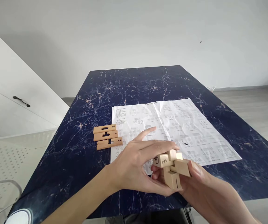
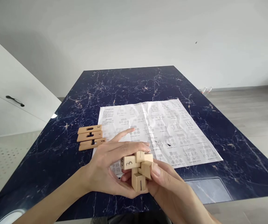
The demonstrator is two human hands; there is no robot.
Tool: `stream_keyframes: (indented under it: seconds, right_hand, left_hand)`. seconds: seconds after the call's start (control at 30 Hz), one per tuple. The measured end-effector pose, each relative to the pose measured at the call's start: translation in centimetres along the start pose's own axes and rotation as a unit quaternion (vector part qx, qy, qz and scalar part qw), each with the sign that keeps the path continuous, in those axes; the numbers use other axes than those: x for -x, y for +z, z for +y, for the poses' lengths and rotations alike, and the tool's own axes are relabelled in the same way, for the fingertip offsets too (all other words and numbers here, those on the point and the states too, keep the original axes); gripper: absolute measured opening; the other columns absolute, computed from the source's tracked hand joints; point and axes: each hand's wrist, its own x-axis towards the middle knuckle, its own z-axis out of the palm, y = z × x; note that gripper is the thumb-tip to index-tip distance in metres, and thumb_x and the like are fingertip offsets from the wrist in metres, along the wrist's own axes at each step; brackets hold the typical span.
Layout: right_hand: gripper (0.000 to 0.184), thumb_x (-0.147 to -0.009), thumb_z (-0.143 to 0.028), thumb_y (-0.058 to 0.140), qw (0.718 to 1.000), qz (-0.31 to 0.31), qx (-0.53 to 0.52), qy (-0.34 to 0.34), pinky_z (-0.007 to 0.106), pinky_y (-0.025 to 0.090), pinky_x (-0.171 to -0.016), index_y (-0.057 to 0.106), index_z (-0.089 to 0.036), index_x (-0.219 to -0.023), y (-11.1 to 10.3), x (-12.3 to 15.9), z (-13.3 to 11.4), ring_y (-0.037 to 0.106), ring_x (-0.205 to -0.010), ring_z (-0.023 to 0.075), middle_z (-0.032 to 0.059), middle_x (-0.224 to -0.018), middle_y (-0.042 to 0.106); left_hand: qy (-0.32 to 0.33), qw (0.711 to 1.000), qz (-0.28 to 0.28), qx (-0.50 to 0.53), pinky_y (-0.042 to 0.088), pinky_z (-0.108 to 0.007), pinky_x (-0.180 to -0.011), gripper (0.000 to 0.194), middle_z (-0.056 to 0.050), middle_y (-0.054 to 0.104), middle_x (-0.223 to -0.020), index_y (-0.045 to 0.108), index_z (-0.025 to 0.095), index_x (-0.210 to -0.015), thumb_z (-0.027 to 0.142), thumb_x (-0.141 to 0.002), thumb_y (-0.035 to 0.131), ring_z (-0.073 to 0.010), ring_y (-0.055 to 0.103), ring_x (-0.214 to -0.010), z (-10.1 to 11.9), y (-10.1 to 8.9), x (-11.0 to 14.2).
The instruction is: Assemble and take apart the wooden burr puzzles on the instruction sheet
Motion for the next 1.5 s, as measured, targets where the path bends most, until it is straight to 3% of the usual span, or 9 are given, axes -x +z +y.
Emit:
stream_keyframes:
  seconds: [0.23, 0.4, 0.5, 0.6, 0.73, 0.9, 1.07, 1.4, 1.5]
  right_hand:
    - [0.048, -0.095, -0.062, 0.069, 0.956, 0.089, 0.266, -0.090, 0.046, 0.061, -0.097, 0.075, -0.024, -0.123, 2.4, -0.8, -1.8, 0.075, -0.109, 0.0328, 0.0121, -0.112, 0.080]
    - [0.027, -0.103, -0.040, 0.061, 0.851, 0.113, 0.462, -0.225, 0.031, 0.061, -0.072, 0.068, -0.022, -0.122, 2.5, -2.2, -2.6, 0.075, -0.082, 0.0227, 0.0076, -0.098, 0.078]
    - [0.022, -0.104, -0.035, 0.059, 0.806, 0.108, 0.530, -0.240, 0.031, 0.058, -0.067, 0.066, -0.021, -0.119, 1.5, -2.5, -2.9, 0.072, -0.079, 0.0219, 0.0076, -0.098, 0.077]
    - [0.025, -0.109, -0.039, 0.051, 0.808, 0.052, 0.555, -0.191, 0.029, 0.053, -0.059, 0.067, -0.021, -0.101, 0.0, -2.5, -3.8, 0.068, -0.069, 0.0193, 0.0045, -0.084, 0.074]
    - [0.039, -0.114, -0.041, 0.041, 0.785, -0.002, 0.597, -0.164, 0.028, 0.046, -0.053, 0.060, -0.022, -0.086, -1.2, -3.0, -4.4, 0.064, -0.061, 0.0168, 0.0019, -0.074, 0.069]
    - [0.032, -0.113, -0.048, 0.045, 0.683, 0.002, 0.700, -0.208, 0.027, 0.035, -0.048, 0.052, -0.021, -0.097, -1.5, -4.2, -3.8, 0.061, -0.055, 0.0176, 0.0031, -0.078, 0.069]
    - [0.026, -0.116, -0.030, 0.034, 0.591, -0.031, 0.736, -0.327, 0.029, 0.033, -0.050, 0.053, -0.019, -0.103, -1.4, -4.2, -3.4, 0.058, -0.057, 0.0166, 0.0021, -0.078, 0.064]
    - [0.033, -0.111, -0.037, 0.052, 0.517, 0.048, 0.729, -0.445, 0.029, 0.034, -0.048, 0.057, -0.020, -0.083, -1.1, -4.2, -2.5, 0.051, -0.051, 0.0132, 0.0007, -0.066, 0.059]
    - [0.036, -0.109, -0.033, 0.055, 0.525, 0.026, 0.711, -0.466, 0.030, 0.032, -0.049, 0.054, -0.022, -0.074, -1.3, -4.4, -2.5, 0.047, -0.050, 0.0126, -0.0013, -0.061, 0.055]
  left_hand:
    - [0.005, 0.994, 0.073, -0.080, 0.045, -0.049, -0.123, 0.069, -0.008, 0.081, -0.120, 0.058, 0.020, -0.140, 0.042, -0.081, 0.088, -0.0245, 0.080, -0.104, -0.3, -0.4, 0.1]
    - [-0.032, 0.981, 0.121, -0.146, 0.045, -0.052, -0.122, 0.068, -0.008, 0.078, -0.129, 0.055, 0.026, -0.144, 0.036, -0.085, 0.087, -0.0267, 0.077, -0.112, 0.2, 0.2, 0.4]
    - [-0.095, 0.989, 0.054, -0.100, 0.048, -0.053, -0.117, 0.072, -0.010, 0.073, -0.134, 0.051, 0.029, -0.147, 0.042, -0.085, 0.087, -0.0311, 0.071, -0.122, 0.3, -0.5, 0.8]
    - [-0.186, 0.979, -0.084, 0.009, 0.055, -0.049, -0.107, 0.080, -0.014, 0.066, -0.143, 0.049, 0.028, -0.151, 0.052, -0.083, 0.086, -0.0330, 0.065, -0.128, 0.1, -1.9, 1.4]
    - [-0.286, 0.946, -0.137, 0.071, 0.057, -0.038, -0.091, 0.039, -0.010, 0.074, -0.120, 0.059, 0.024, -0.136, 0.046, -0.105, 0.062, -0.0239, 0.071, -0.103, -0.4, -2.9, 1.9]
    - [-0.381, 0.892, -0.100, 0.220, 0.056, -0.030, -0.070, 0.027, -0.003, 0.072, -0.085, 0.053, 0.020, -0.109, 0.046, -0.111, 0.047, -0.0167, 0.071, -0.072, -1.0, -1.9, 2.2]
    - [-0.383, 0.898, -0.037, 0.214, 0.047, -0.025, -0.060, 0.035, 0.002, 0.061, -0.073, 0.050, 0.020, -0.090, 0.047, -0.112, 0.045, -0.0116, 0.059, -0.062, -1.1, -1.7, 2.3]
    - [-0.363, 0.908, -0.015, 0.211, 0.040, -0.025, -0.064, 0.033, 0.001, 0.055, -0.080, 0.051, 0.020, -0.092, 0.046, -0.112, 0.046, -0.0121, 0.046, -0.067, -0.1, -0.9, 2.5]
    - [-0.364, 0.895, -0.019, 0.257, 0.042, -0.024, -0.064, 0.030, 0.002, 0.053, -0.080, 0.050, 0.021, -0.093, 0.043, -0.112, 0.046, -0.0113, 0.048, -0.067, 0.2, -0.9, 2.4]
